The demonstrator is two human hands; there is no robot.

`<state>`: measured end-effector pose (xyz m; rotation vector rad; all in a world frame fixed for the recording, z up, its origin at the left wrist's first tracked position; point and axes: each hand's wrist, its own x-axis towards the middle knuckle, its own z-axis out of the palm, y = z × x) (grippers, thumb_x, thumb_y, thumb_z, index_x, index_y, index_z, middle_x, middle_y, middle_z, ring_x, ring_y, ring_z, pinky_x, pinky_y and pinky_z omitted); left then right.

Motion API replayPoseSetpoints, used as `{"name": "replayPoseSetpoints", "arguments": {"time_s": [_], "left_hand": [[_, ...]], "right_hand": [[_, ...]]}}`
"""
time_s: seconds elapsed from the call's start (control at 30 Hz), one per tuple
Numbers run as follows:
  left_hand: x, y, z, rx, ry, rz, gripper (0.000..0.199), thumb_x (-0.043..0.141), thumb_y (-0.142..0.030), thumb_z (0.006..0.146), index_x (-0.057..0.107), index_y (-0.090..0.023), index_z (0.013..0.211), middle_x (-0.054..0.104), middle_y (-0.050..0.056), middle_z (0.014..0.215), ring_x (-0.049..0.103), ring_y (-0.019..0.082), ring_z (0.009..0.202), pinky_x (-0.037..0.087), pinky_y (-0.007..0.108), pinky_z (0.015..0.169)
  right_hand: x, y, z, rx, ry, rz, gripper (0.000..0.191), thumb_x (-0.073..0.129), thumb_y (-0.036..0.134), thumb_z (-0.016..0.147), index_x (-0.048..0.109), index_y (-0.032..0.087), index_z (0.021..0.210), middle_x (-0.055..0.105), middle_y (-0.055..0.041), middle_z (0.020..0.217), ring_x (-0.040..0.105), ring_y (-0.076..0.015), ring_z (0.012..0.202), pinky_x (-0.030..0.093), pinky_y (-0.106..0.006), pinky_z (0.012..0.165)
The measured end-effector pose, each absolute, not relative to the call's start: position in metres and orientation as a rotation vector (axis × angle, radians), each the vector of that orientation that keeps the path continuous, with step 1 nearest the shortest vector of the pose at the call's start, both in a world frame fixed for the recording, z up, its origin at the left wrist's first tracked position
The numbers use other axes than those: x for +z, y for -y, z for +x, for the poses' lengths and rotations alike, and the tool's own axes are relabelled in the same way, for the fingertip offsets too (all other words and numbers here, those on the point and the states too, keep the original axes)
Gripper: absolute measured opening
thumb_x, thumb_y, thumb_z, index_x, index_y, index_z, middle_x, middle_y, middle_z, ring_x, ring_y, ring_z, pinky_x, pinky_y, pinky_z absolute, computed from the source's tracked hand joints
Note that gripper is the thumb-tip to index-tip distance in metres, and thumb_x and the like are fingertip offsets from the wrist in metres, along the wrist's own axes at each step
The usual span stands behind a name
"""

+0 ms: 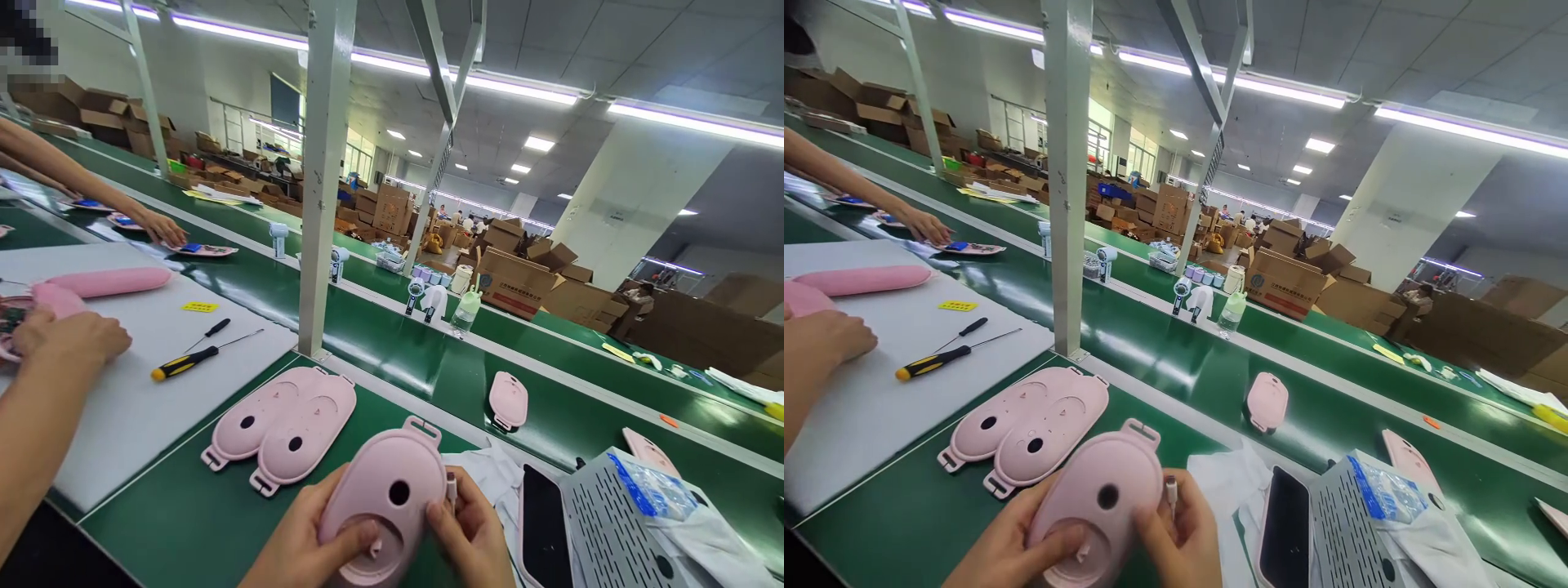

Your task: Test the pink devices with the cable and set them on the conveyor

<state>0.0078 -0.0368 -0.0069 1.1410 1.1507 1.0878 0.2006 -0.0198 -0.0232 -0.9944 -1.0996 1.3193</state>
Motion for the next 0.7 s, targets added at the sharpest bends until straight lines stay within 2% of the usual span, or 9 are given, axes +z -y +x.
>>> {"name": "replayPoseSetpoints", "arguments": {"time_s": [0.13, 0.23, 0.37, 0.47, 0.6, 0.7], "left_hand": [[-0.009, 0.018, 0.013, 0.959, -1.087, 1.500, 0.044, 0.061, -0.050, 0.077, 0.063, -0.016, 0.105, 0.071, 0.004, 0.097, 0.063, 0.026, 0.093, 0.051, 0.029, 0.082], [-0.008, 0.002, 0.015, 0.930, -1.103, 1.573, 0.037, 0.060, -0.044, 0.080, 0.063, -0.014, 0.102, 0.071, 0.004, 0.096, 0.063, 0.024, 0.092, 0.050, 0.028, 0.081], [-0.012, -0.020, 0.034, 0.914, -1.045, 1.612, 0.043, 0.067, -0.037, 0.077, 0.062, -0.012, 0.112, 0.070, 0.005, 0.105, 0.062, 0.023, 0.097, 0.049, 0.028, 0.083], [-0.021, -0.033, 0.051, 0.894, -1.015, 1.652, 0.048, 0.070, -0.041, 0.077, 0.060, -0.015, 0.116, 0.068, 0.007, 0.111, 0.062, 0.023, 0.102, 0.047, 0.036, 0.089], [-0.031, -0.041, 0.070, 0.800, -1.061, 1.688, 0.052, 0.068, -0.052, 0.075, 0.062, -0.015, 0.111, 0.068, 0.010, 0.106, 0.063, 0.027, 0.098, 0.049, 0.045, 0.085], [-0.034, -0.041, 0.078, 0.759, -1.075, 1.699, 0.055, 0.067, -0.055, 0.073, 0.061, -0.017, 0.113, 0.068, 0.011, 0.109, 0.062, 0.030, 0.101, 0.048, 0.047, 0.087]], "right_hand": [[-0.026, 0.006, 0.191, 1.318, 1.002, -0.989, 0.043, 0.082, 0.053, 0.061, 0.056, 0.019, 0.070, 0.036, 0.0084, 0.056, 0.031, -0.0088, 0.052, 0.026, -0.020, 0.049], [-0.026, 0.001, 0.198, 1.318, 0.930, -1.013, 0.040, 0.081, 0.048, 0.064, 0.055, 0.019, 0.072, 0.035, 0.0098, 0.054, 0.027, -0.0070, 0.047, 0.022, -0.018, 0.044], [-0.019, -0.004, 0.213, 1.292, 0.839, -1.014, 0.036, 0.083, 0.039, 0.062, 0.059, 0.019, 0.079, 0.045, 0.0095, 0.055, 0.035, -0.0061, 0.044, 0.031, -0.015, 0.041], [-0.020, -0.010, 0.226, 1.207, 0.733, -1.043, 0.037, 0.086, 0.032, 0.055, 0.057, 0.018, 0.072, 0.044, 0.0123, 0.048, 0.032, -0.0027, 0.037, 0.029, -0.011, 0.035], [-0.031, -0.015, 0.247, 1.198, 0.624, -1.173, 0.031, 0.083, 0.025, 0.053, 0.058, 0.019, 0.070, 0.063, 0.0066, 0.056, 0.056, -0.0068, 0.046, 0.048, -0.012, 0.044], [-0.039, -0.018, 0.259, 1.215, 0.564, -1.248, 0.023, 0.078, 0.022, 0.057, 0.058, 0.019, 0.068, 0.064, 0.0059, 0.055, 0.060, -0.0079, 0.049, 0.052, -0.012, 0.048]]}}
